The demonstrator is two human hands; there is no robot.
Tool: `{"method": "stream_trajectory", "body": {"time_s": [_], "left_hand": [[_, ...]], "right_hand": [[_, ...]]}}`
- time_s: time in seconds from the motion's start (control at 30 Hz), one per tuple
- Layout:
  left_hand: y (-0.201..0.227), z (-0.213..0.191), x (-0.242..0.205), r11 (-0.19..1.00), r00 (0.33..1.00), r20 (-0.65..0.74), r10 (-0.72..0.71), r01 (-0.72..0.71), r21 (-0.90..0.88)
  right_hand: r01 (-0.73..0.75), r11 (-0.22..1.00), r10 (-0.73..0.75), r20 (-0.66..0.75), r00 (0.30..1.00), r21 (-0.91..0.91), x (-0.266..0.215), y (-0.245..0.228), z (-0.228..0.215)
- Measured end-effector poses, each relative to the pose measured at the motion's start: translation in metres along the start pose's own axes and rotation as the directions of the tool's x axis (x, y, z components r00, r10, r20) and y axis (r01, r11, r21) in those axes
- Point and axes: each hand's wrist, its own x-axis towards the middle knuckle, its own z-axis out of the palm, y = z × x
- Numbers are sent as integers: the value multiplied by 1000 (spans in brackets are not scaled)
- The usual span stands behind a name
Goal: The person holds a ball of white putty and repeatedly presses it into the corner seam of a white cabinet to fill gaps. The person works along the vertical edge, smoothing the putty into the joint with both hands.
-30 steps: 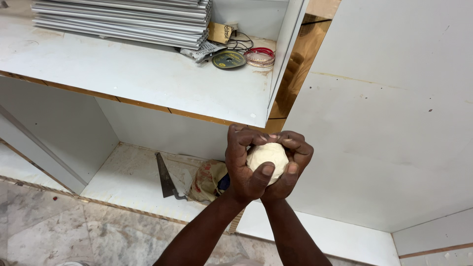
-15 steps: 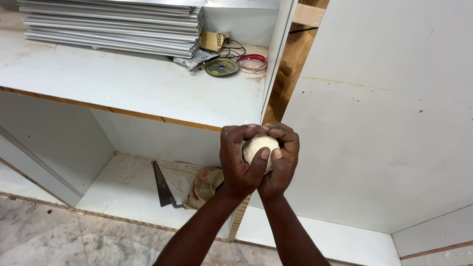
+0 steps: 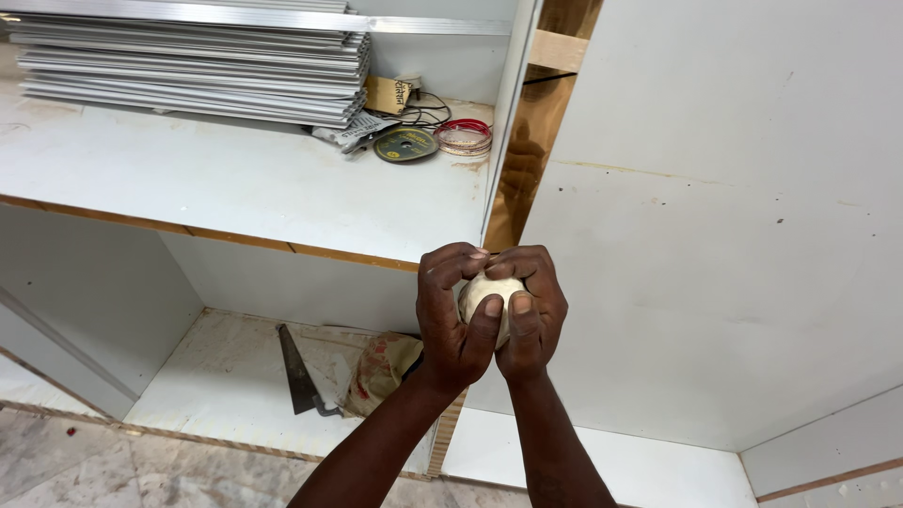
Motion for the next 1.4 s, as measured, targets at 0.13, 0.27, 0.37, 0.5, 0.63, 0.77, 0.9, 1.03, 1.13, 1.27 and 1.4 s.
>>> {"method": "stream_trajectory", "body": {"time_s": [0.13, 0.27, 0.37, 0.5, 0.63, 0.77, 0.9, 1.03, 1.13, 1.27, 1.4], "left_hand": [[-3, 4, 2, 997, 1000, 21, 21, -22, 74], [-5, 12, 7, 987, 995, 62, 80, -88, 138], [-3, 22, 14, 996, 996, 80, 44, -50, 78], [3, 36, 30, 842, 885, 206, -417, 462, -279], [-8, 39, 54, 687, 825, 241, -512, 561, -461], [-24, 38, 77, 893, 964, 132, -232, 265, -365], [-33, 47, 94, 838, 966, 157, -203, 254, -483], [-34, 52, 95, 888, 965, 182, -191, 249, -388], [-34, 50, 94, 888, 959, 208, -194, 262, -378], [-36, 48, 93, 893, 956, 226, -187, 262, -366], [-37, 50, 91, 904, 960, 213, -179, 247, -350]], "right_hand": [[94, 991, -88, 59, 994, -92, 10, 6, -9], [196, 977, -186, 102, 977, -89, 23, 10, -19], [252, 959, -242, 87, 966, -131, 30, 7, -29], [423, 861, -400, 137, 906, -283, 58, 4, -32], [208, 977, -201, 133, 970, -42, 89, -3, -41], [-116, 989, 109, 84, 990, 91, 150, 14, -52], [-304, 934, 285, 121, 951, 188, 193, 32, -49], [-381, 883, 356, 137, 924, 276, 207, 41, -49], [-434, 829, 407, 152, 901, 353, 213, 40, -48], [-433, 837, 417, 121, 901, 334, 217, 36, -45], [-438, 847, 430, 97, 898, 301, 219, 34, -43]]}}
